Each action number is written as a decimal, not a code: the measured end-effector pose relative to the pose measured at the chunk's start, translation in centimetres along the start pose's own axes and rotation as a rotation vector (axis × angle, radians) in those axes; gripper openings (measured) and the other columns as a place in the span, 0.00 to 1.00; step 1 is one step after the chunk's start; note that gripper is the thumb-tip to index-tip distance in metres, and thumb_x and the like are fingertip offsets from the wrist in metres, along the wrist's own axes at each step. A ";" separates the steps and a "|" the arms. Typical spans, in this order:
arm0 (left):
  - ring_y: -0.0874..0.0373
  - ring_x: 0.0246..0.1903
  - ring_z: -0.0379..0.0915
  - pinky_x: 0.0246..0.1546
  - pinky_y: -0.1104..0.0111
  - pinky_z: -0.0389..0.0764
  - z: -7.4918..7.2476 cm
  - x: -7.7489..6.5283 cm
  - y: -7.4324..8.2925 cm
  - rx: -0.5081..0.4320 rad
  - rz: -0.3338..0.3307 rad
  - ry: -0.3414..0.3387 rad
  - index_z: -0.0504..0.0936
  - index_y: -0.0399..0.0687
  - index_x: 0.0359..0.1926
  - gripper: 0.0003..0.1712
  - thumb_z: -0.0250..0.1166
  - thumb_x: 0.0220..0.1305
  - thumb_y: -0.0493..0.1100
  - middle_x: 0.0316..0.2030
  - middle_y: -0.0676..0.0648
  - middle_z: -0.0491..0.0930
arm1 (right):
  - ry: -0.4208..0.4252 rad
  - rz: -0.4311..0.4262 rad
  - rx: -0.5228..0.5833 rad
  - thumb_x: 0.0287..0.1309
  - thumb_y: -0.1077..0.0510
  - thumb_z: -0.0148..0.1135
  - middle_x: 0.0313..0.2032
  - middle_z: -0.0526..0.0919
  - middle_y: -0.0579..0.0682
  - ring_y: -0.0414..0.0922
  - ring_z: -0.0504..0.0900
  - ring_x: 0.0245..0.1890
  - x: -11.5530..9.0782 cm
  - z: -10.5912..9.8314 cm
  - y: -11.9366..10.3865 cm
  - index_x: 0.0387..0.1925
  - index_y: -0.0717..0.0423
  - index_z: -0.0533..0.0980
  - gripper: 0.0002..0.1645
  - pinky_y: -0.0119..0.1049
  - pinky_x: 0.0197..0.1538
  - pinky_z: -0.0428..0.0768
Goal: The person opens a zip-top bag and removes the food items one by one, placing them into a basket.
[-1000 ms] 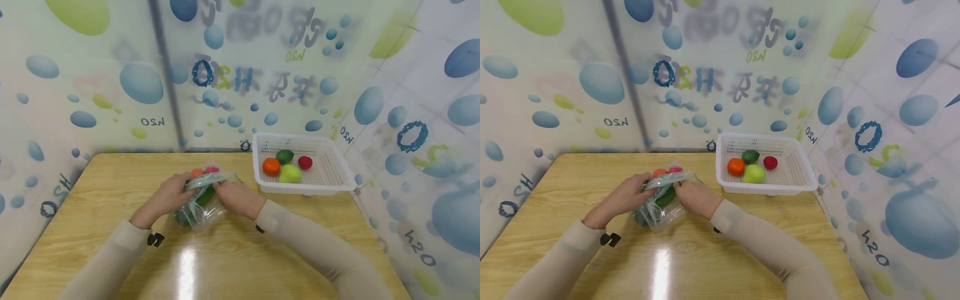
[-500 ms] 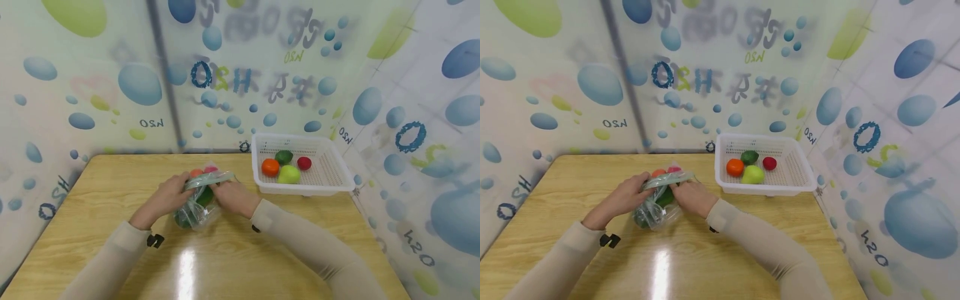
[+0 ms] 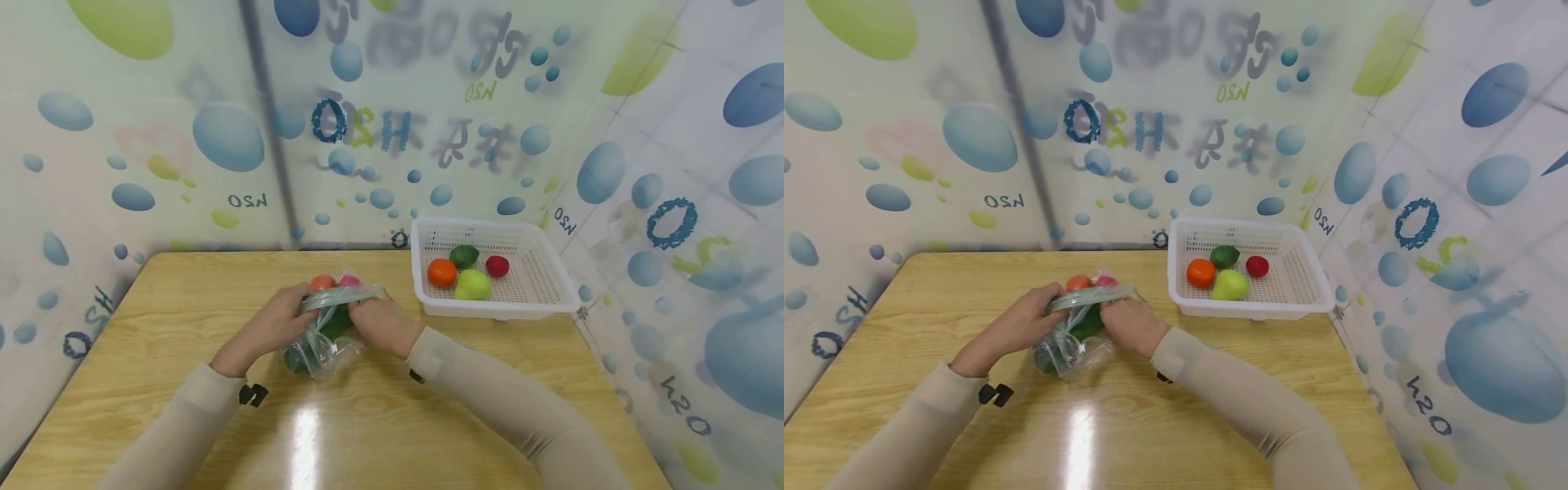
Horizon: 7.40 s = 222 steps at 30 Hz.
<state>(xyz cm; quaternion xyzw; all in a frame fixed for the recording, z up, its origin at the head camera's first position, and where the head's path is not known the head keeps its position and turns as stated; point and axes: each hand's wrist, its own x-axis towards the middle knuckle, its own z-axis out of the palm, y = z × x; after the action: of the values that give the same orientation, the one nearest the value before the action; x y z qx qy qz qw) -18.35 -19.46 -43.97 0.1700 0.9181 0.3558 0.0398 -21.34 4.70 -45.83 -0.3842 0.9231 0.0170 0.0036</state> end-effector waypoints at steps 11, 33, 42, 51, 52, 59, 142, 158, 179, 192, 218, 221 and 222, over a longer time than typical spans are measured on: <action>0.56 0.32 0.76 0.31 0.66 0.78 0.2 -0.3 -0.3 -0.010 -0.009 0.020 0.81 0.37 0.52 0.07 0.64 0.87 0.39 0.38 0.44 0.83 | 0.047 -0.066 0.209 0.84 0.46 0.72 0.67 0.90 0.51 0.47 0.90 0.66 -0.7 -0.2 0.6 0.74 0.55 0.79 0.29 0.44 0.74 0.88; 0.55 0.29 0.77 0.26 0.66 0.79 -0.1 -0.4 -0.5 -0.015 -0.077 0.001 0.80 0.35 0.53 0.10 0.61 0.88 0.41 0.37 0.42 0.84 | 0.337 -0.209 -0.084 0.71 0.65 0.78 0.59 0.92 0.50 0.48 0.88 0.56 -5.4 -4.2 1.9 0.64 0.52 0.89 0.22 0.35 0.59 0.92; 0.55 0.30 0.78 0.26 0.65 0.81 -0.3 -0.7 -0.5 -0.026 -0.099 -0.005 0.81 0.35 0.54 0.11 0.62 0.88 0.42 0.37 0.41 0.85 | 0.345 -0.142 -0.072 0.72 0.63 0.81 0.58 0.95 0.48 0.51 0.87 0.60 -7.0 -5.8 3.2 0.61 0.50 0.89 0.19 0.43 0.65 0.91; 0.55 0.28 0.76 0.25 0.65 0.78 -0.5 -1.1 -0.6 -0.026 -0.096 -0.005 0.80 0.37 0.51 0.10 0.62 0.88 0.41 0.34 0.44 0.82 | 0.430 -0.110 0.104 0.69 0.68 0.82 0.54 0.95 0.50 0.52 0.89 0.56 -9.4 -7.6 6.0 0.58 0.54 0.87 0.20 0.49 0.64 0.91; 0.55 0.28 0.76 0.25 0.65 0.78 -0.5 -1.2 -0.6 -0.025 -0.097 -0.004 0.80 0.37 0.50 0.10 0.62 0.88 0.41 0.34 0.44 0.81 | 0.445 -0.095 0.129 0.68 0.68 0.82 0.54 0.96 0.51 0.53 0.89 0.56 -9.7 -7.8 6.4 0.58 0.54 0.88 0.20 0.51 0.64 0.91; 0.55 0.28 0.75 0.25 0.65 0.77 -0.9 -1.8 -0.8 -0.026 -0.100 0.028 0.79 0.39 0.46 0.10 0.62 0.87 0.42 0.31 0.46 0.79 | 0.540 0.075 0.247 0.66 0.69 0.84 0.52 0.96 0.54 0.57 0.86 0.54 -11.6 -8.7 10.0 0.59 0.57 0.89 0.22 0.56 0.58 0.89; 0.39 0.48 0.83 0.47 0.45 0.88 0.5 -1.5 -0.1 0.137 -0.092 0.147 0.82 0.31 0.57 0.17 0.73 0.76 0.37 0.57 0.26 0.84 | 0.147 -0.231 0.326 0.79 0.68 0.71 0.64 0.91 0.56 0.49 0.93 0.64 -3.1 -2.9 -0.1 0.63 0.62 0.88 0.16 0.36 0.69 0.90; 0.37 0.51 0.84 0.51 0.41 0.89 0.8 -1.3 -0.1 0.140 -0.092 0.150 0.82 0.31 0.58 0.16 0.73 0.76 0.36 0.58 0.25 0.83 | 0.104 -0.159 0.253 0.78 0.63 0.76 0.78 0.84 0.53 0.51 0.81 0.81 -0.5 -0.9 0.0 0.72 0.54 0.85 0.25 0.43 0.86 0.77; 0.34 0.55 0.83 0.56 0.37 0.89 1.0 -1.2 -0.1 0.164 -0.139 0.072 0.79 0.33 0.63 0.22 0.76 0.76 0.38 0.61 0.24 0.82 | -0.065 -0.046 -0.026 0.83 0.57 0.71 0.67 0.91 0.54 0.48 0.94 0.61 0.7 0.6 -1.2 0.59 0.49 0.91 0.11 0.40 0.60 0.94; 0.36 0.52 0.83 0.53 0.40 0.89 1.0 -1.4 0.0 0.158 -0.121 0.083 0.80 0.33 0.62 0.21 0.75 0.76 0.38 0.60 0.24 0.82 | -0.005 -0.050 -0.255 0.90 0.51 0.62 0.82 0.81 0.51 0.51 0.83 0.79 -0.8 -0.2 -1.7 0.83 0.46 0.78 0.28 0.51 0.76 0.87; 0.37 0.49 0.83 0.48 0.42 0.88 1.5 -1.2 0.6 0.134 -0.087 0.122 0.82 0.33 0.61 0.22 0.76 0.77 0.42 0.62 0.21 0.82 | 0.080 -0.155 -0.287 0.84 0.55 0.71 0.74 0.88 0.53 0.51 0.88 0.74 -3.9 -2.6 -1.2 0.71 0.53 0.86 0.21 0.46 0.79 0.85; 0.37 0.48 0.83 0.48 0.42 0.88 1.5 -1.2 0.6 0.133 -0.085 0.121 0.82 0.33 0.62 0.22 0.77 0.77 0.42 0.61 0.21 0.82 | 0.084 -0.150 -0.282 0.84 0.55 0.71 0.74 0.88 0.53 0.51 0.88 0.73 -4.3 -3.0 -1.0 0.71 0.53 0.86 0.21 0.46 0.78 0.86; 0.37 0.48 0.83 0.48 0.42 0.88 1.5 -1.2 0.5 0.134 -0.085 0.120 0.82 0.33 0.62 0.22 0.77 0.77 0.42 0.61 0.21 0.83 | 0.085 -0.148 -0.282 0.84 0.54 0.72 0.75 0.88 0.53 0.51 0.88 0.73 -4.5 -3.1 -1.0 0.72 0.53 0.86 0.22 0.46 0.77 0.86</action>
<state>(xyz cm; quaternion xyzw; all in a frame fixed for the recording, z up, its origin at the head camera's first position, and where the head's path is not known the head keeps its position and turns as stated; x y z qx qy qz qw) -16.76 -18.51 -44.80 0.1117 0.9470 0.3011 -0.0118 -17.45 7.09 -42.70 -0.4482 0.8801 0.1298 -0.0880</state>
